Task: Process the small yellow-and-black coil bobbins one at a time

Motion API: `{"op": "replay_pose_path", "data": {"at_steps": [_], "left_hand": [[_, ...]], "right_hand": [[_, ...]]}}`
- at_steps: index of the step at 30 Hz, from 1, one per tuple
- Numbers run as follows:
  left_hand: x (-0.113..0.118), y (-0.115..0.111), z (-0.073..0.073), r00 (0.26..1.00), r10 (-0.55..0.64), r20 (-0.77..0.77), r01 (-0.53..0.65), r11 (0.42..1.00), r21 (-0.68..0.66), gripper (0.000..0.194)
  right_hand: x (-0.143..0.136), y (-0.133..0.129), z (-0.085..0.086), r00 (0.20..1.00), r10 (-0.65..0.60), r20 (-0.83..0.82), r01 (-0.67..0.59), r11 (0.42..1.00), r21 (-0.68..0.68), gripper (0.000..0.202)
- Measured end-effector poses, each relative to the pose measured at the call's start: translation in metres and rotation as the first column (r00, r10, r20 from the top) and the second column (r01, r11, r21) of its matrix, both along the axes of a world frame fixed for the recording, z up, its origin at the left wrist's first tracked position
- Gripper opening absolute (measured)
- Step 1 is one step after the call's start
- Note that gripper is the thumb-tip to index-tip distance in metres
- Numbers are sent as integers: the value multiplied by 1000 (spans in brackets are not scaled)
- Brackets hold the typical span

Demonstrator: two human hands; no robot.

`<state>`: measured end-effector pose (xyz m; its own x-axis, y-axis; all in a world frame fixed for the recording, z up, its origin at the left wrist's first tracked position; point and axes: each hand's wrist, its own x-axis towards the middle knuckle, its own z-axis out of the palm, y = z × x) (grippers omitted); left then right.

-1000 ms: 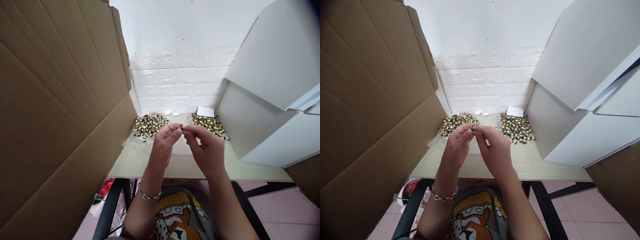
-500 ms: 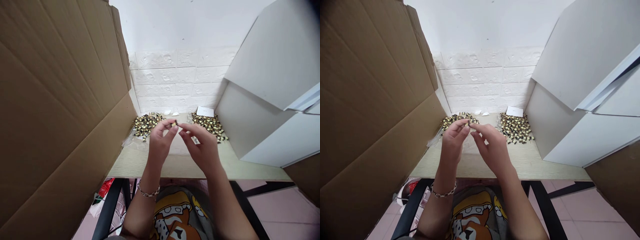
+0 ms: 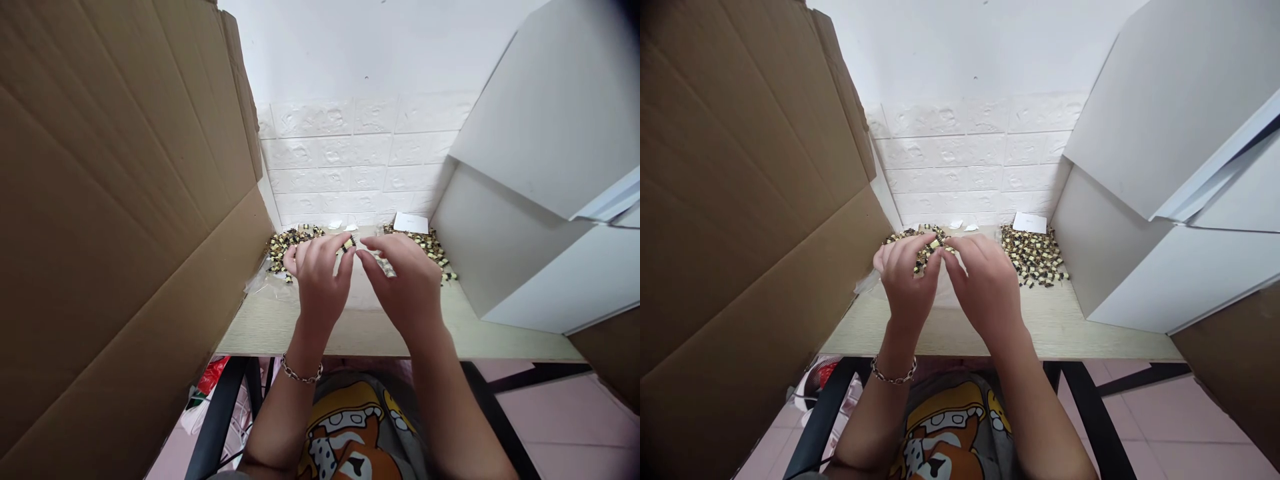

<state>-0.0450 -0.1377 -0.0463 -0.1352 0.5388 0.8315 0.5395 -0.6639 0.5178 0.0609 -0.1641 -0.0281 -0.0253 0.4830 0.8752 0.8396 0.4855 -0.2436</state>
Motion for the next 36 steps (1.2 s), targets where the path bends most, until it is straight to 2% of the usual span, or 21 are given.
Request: {"op": "replay_pose_path", "data": {"at_steps": [10, 15, 20, 24, 27, 29, 31, 33, 36], "left_hand": [[1, 0, -2, 1000, -3, -21, 3, 1000, -21, 19], [1, 0, -2, 999, -32, -7, 31, 998, -48, 18], [-2, -1, -3, 992, -19, -125, 13, 998, -54, 18], [-4, 0, 1, 976, -25, -215, 9, 997, -74, 18], [-6, 1, 3, 980, -117, -158, 96, 986, -136, 16], [-8, 2, 4, 972, -232, -49, 218, 955, -200, 16], [-10, 4, 2, 931, -351, 97, 365, 893, -264, 18], [-11, 6, -2, 860, -441, 257, 506, 803, -315, 21], [-10, 9, -7, 712, -504, 489, 687, 643, -338, 21]], "right_hand": [[-2, 0, 4, 999, -49, 7, 49, 998, -33, 11], [0, 5, 3, 996, 52, -75, -59, 994, -87, 10], [5, 16, 6, 979, 132, -158, -155, 977, -143, 11], [9, 22, 7, 978, 149, -147, -168, 977, -128, 11], [10, 23, 5, 982, 128, -142, -144, 983, -114, 11], [11, 23, 4, 983, 121, -138, -137, 984, -111, 11], [12, 22, 2, 984, 124, -128, -137, 985, -100, 11], [12, 21, 1, 985, 128, -117, -137, 988, -77, 10], [11, 19, -2, 987, 125, -105, -129, 991, -27, 9]]}}
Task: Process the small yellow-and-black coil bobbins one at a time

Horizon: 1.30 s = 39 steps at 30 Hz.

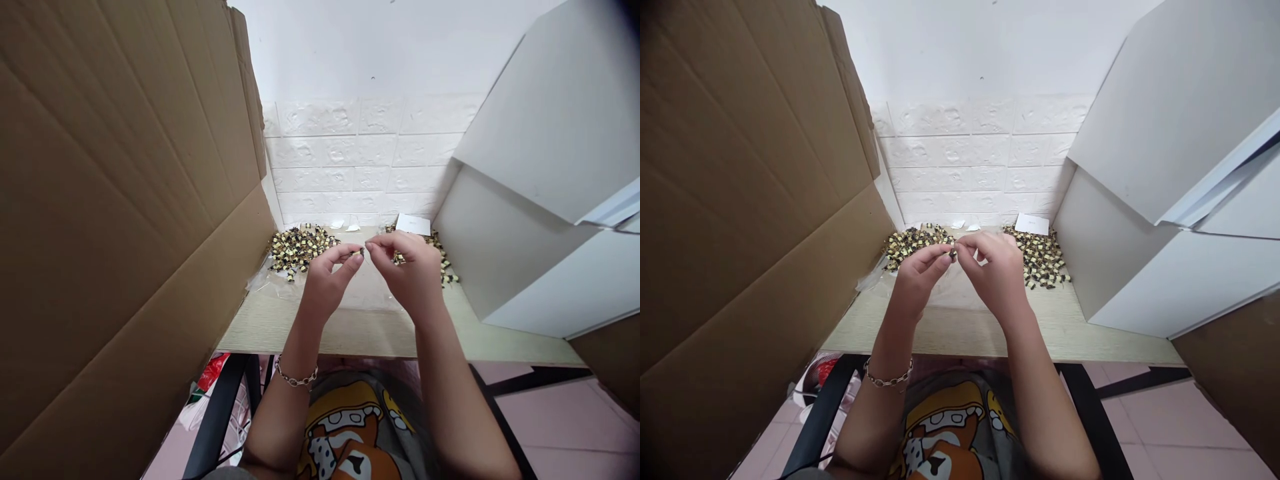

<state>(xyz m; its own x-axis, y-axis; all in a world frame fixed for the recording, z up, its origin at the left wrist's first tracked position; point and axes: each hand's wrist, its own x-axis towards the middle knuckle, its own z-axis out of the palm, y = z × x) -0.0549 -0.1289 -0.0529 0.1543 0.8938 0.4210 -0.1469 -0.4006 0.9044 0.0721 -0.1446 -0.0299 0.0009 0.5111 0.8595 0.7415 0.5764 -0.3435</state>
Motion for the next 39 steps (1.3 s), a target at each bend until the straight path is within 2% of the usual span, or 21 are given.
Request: {"op": "replay_pose_path", "data": {"at_steps": [3, 8, 14, 20, 28, 30, 34, 39], "left_hand": [[2, 2, -3, 984, -89, 156, 107, 988, -113, 20], [4, 4, -6, 946, -126, 297, 195, 956, -218, 18], [7, 8, -8, 869, -200, 453, 363, 879, -308, 14], [7, 12, -10, 810, -189, 555, 459, 793, -401, 12], [10, 13, -10, 753, -194, 629, 554, 702, -447, 15], [12, 13, -9, 747, -181, 640, 558, 694, -455, 14], [16, 13, -8, 761, -148, 632, 519, 723, -456, 14], [19, 13, -8, 765, -159, 624, 515, 733, -445, 15]], "right_hand": [[-1, -1, -3, 1000, -18, -3, 19, 999, 50, 9], [-2, 2, -9, 999, -48, 20, 45, 992, 114, 9], [-1, 6, -13, 992, -83, 93, 70, 988, 138, 9], [0, 12, -20, 974, -143, 175, 117, 981, 152, 12], [4, 17, -25, 961, -177, 212, 141, 974, 177, 15], [5, 17, -25, 947, -209, 243, 165, 968, 191, 15], [5, 16, -26, 924, -245, 293, 190, 961, 202, 16], [5, 18, -26, 950, -189, 248, 158, 977, 142, 16]]}}
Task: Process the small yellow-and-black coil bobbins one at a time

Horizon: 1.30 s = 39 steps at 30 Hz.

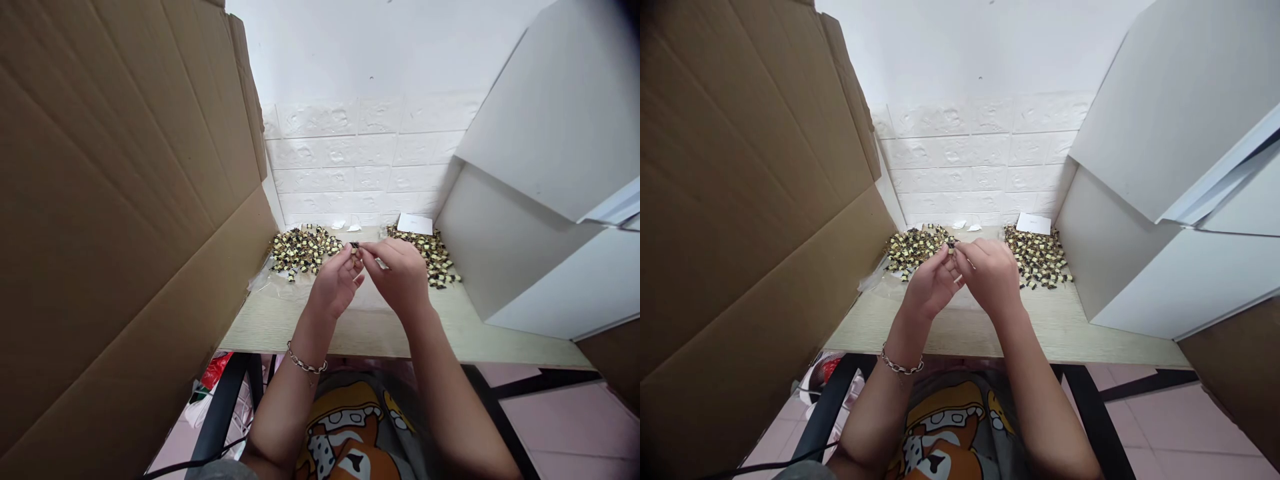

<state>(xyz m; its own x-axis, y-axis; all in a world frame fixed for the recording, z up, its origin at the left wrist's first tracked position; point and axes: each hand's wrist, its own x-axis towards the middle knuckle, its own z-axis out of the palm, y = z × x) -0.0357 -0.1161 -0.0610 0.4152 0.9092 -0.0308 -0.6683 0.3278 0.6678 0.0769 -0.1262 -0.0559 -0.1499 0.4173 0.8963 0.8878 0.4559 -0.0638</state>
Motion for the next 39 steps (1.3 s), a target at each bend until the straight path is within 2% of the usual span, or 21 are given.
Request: {"op": "replay_pose_path", "data": {"at_steps": [3, 6, 9, 12, 14, 15, 18, 20, 22, 26, 29, 32, 34, 39], "left_hand": [[2, -2, 0, 999, 37, -1, -37, 999, 31, 14], [5, -4, 1, 987, 158, 34, -160, 983, 89, 11], [7, -6, 2, 961, 271, 62, -278, 946, 165, 8], [6, -7, 3, 921, 389, 4, -377, 892, 249, 15], [5, -7, 4, 865, 496, -70, -444, 824, 351, 18], [5, -8, 4, 817, 566, -106, -479, 770, 421, 18], [3, -10, 8, 585, 792, -172, -542, 540, 644, 17], [3, -11, 11, 428, 885, -186, -517, 408, 752, 17], [3, -12, 13, 300, 935, -188, -459, 315, 831, 17], [2, -11, 15, 66, 986, -150, -309, 163, 937, 16], [2, -11, 15, -73, 993, -94, -204, 78, 976, 16], [1, -11, 13, -163, 986, -32, -95, 16, 995, 17], [1, -11, 12, -195, 981, 3, -42, -11, 999, 18], [1, -10, 12, -180, 984, -2, -31, -4, 1000, 20]], "right_hand": [[1, 0, 2, 999, 36, -26, -36, 999, -17, 16], [1, -3, 5, 995, 79, -62, -81, 996, -30, 17], [-1, -7, 9, 985, 142, -103, -148, 988, -53, 17], [-4, -12, 14, 973, 191, -128, -200, 978, -62, 15], [-6, -14, 17, 965, 215, -153, -225, 973, -51, 13], [-6, -14, 19, 960, 224, -170, -235, 971, -46, 12], [-8, -16, 24, 948, 228, -221, -241, 970, -32, 11], [-8, -16, 26, 945, 217, -244, -230, 973, -28, 11], [-9, -16, 28, 945, 201, -257, -215, 976, -26, 11], [-9, -16, 29, 941, 180, -286, -197, 980, -33, 10], [-9, -17, 30, 936, 171, -308, -188, 982, -25, 10], [-8, -18, 30, 938, 148, -314, -162, 987, -20, 10], [-8, -20, 30, 942, 130, -309, -144, 989, -24, 10], [-10, -22, 29, 955, 126, -269, -141, 989, -38, 10]]}}
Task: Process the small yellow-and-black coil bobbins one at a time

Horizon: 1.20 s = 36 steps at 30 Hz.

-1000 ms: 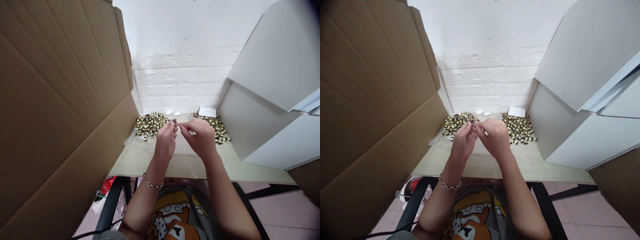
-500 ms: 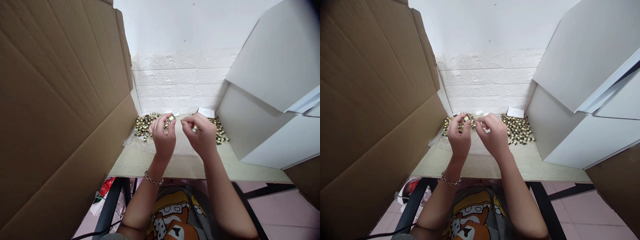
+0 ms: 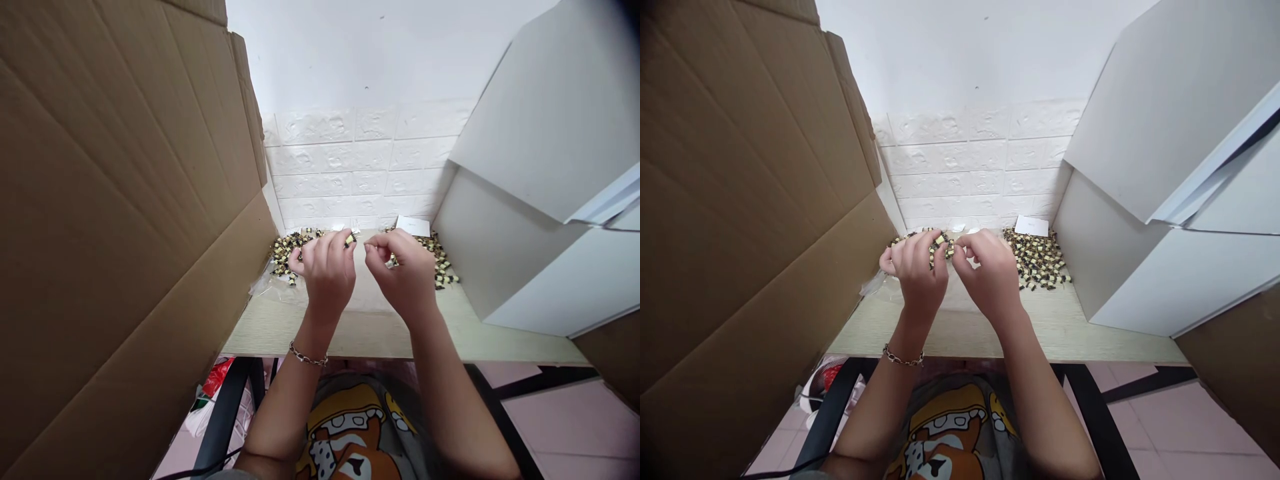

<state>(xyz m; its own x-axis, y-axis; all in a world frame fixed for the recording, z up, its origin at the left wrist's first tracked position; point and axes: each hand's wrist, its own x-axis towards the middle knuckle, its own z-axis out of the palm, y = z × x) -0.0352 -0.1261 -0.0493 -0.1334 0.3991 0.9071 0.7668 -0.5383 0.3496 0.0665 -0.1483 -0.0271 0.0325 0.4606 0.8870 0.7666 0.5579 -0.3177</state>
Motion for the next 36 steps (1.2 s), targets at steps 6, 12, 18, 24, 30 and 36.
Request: {"op": "replay_pose_path", "data": {"at_steps": [6, 12, 18, 24, 30, 36], "left_hand": [[-1, 1, -2, 996, -82, -32, 80, 995, -57, 24], [-2, 1, -6, 990, -94, -102, 86, 994, -73, 24], [1, -6, 0, 993, -113, -46, 109, 991, -71, 19], [4, -13, 5, 986, -166, 17, 167, 982, -94, 17], [4, -14, 4, 979, -199, 39, 202, 973, -109, 17], [4, -14, 5, 961, -263, 88, 273, 953, -130, 15]], "right_hand": [[-5, 0, -3, 999, 46, 13, -46, 999, -30, 10], [-3, 1, -4, 997, 66, -29, -68, 996, -53, 11], [0, 3, -8, 963, 79, -257, -92, 995, -41, 8], [1, 10, -16, 898, 123, -423, -163, 985, -61, 9], [2, 10, -18, 894, 121, -431, -177, 980, -92, 8], [1, 9, -18, 885, 141, -443, -209, 972, -109, 7]]}}
